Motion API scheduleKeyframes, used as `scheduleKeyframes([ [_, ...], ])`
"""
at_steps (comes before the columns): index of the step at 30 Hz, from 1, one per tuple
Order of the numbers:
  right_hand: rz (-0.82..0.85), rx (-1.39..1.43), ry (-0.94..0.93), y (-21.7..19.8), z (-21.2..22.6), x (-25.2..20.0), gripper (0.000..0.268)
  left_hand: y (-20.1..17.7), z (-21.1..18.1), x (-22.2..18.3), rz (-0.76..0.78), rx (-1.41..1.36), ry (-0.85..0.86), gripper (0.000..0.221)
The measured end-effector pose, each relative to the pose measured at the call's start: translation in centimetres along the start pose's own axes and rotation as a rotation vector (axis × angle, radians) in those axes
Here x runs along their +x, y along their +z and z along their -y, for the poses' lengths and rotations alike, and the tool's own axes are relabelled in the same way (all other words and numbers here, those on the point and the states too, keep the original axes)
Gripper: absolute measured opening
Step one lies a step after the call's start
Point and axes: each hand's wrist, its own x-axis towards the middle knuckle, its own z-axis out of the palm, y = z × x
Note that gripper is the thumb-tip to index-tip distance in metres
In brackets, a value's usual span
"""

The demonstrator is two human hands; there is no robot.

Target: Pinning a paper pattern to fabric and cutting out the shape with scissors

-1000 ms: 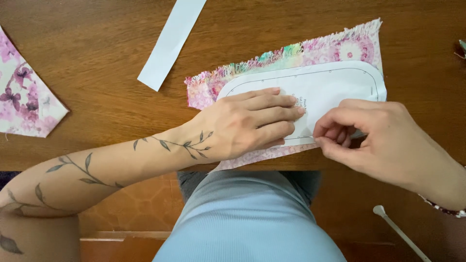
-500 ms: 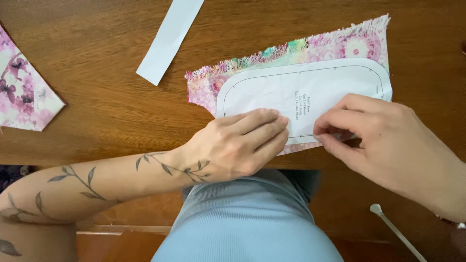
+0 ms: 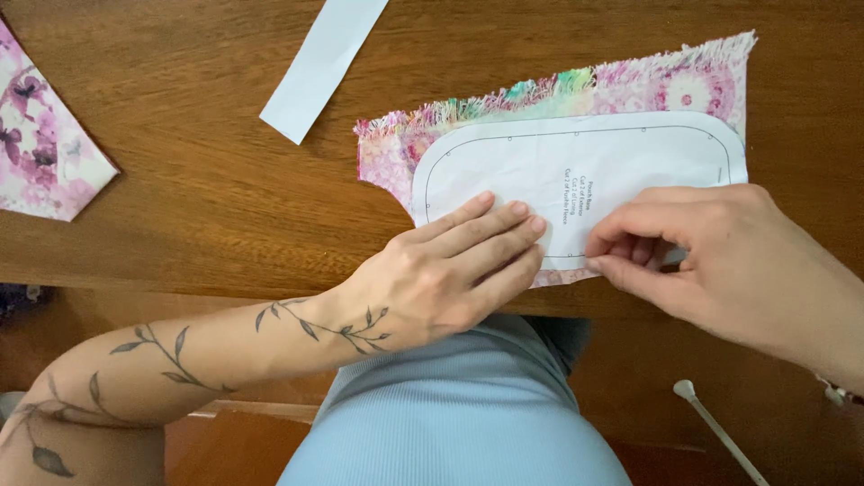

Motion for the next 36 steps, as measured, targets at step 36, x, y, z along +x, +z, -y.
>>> scheduleKeyframes([
  [36,-0.328,0.217,0.335,0.2,-2.0,-2.9,0.026,-0.6,-0.6,1.6,0.051,0.161,0.006,0.034],
])
